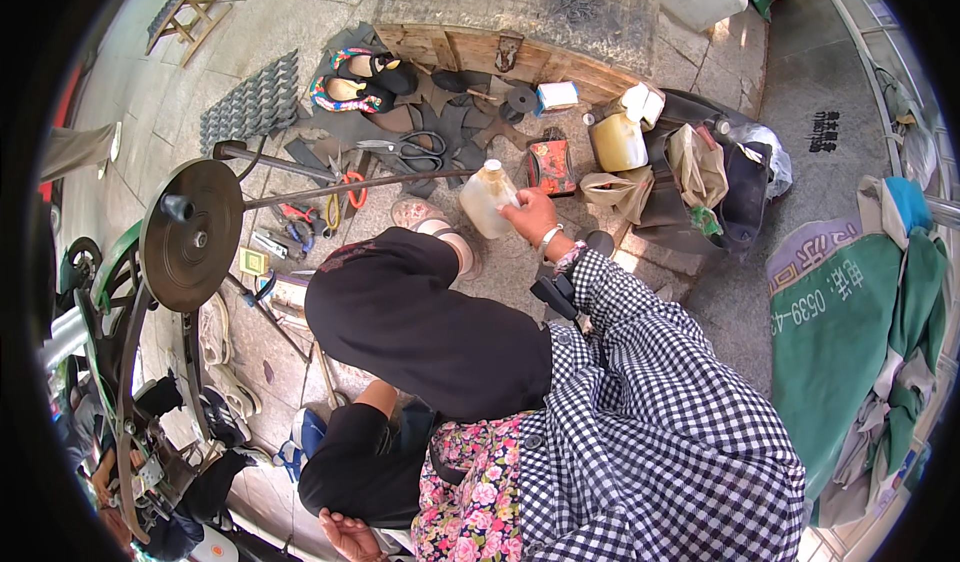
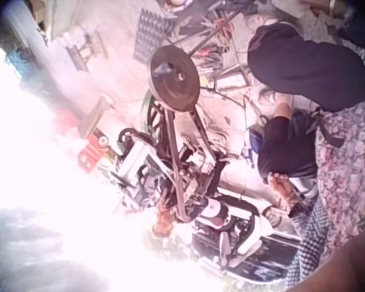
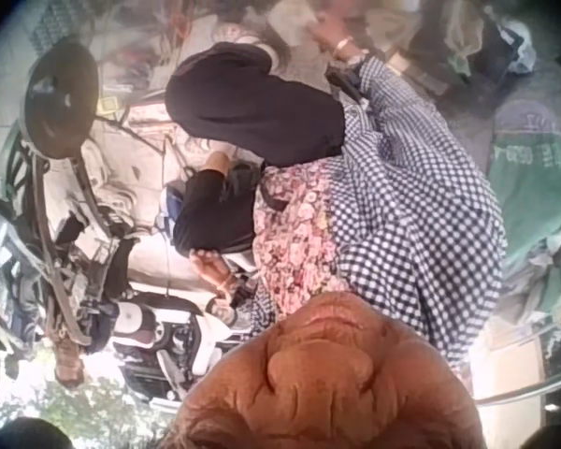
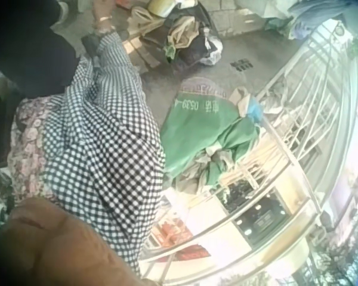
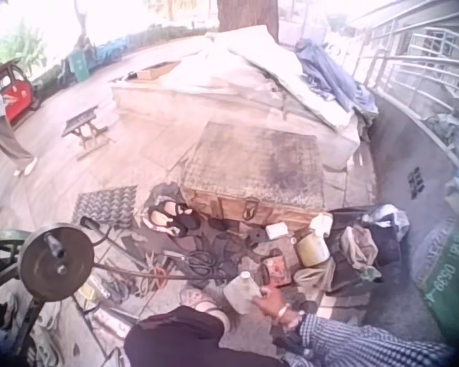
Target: Repairing a shoe by cutting a replacement rubber piece and preparing it for attachment.
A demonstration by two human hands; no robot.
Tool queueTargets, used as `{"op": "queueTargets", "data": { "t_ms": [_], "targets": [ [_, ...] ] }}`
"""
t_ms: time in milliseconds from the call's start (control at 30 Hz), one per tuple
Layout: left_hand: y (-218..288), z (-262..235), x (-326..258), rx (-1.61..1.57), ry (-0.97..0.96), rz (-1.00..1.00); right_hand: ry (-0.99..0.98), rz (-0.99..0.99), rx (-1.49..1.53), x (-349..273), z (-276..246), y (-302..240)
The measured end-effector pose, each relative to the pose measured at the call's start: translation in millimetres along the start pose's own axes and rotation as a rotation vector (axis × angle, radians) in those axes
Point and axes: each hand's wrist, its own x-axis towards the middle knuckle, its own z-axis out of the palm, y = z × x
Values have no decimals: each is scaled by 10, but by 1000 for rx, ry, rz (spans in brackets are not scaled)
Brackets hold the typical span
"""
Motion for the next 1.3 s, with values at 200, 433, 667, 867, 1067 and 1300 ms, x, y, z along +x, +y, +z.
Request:
{"op": "queueTargets", "data": {
  "t_ms": [200,433,667,867,1067,1300],
  "targets": [
    [-5,101,4,64,58,6,188,-80,-210,200,-205,-2],
    [-127,86,-46,63,51,50,237,-79,-370,498,-76,-25],
    [-137,121,-4,122,111,124,131,-177,-214,-140,-304,309],
    [-110,226,-44,184,207,111,23,34,102,-264,-419,494],
    [-158,250,18,185,153,108,-363,52,-226,-274,-384,763],
    [-6,218,12,54,9,98,-225,144,-649,-726,-655,1000]
  ]
}}
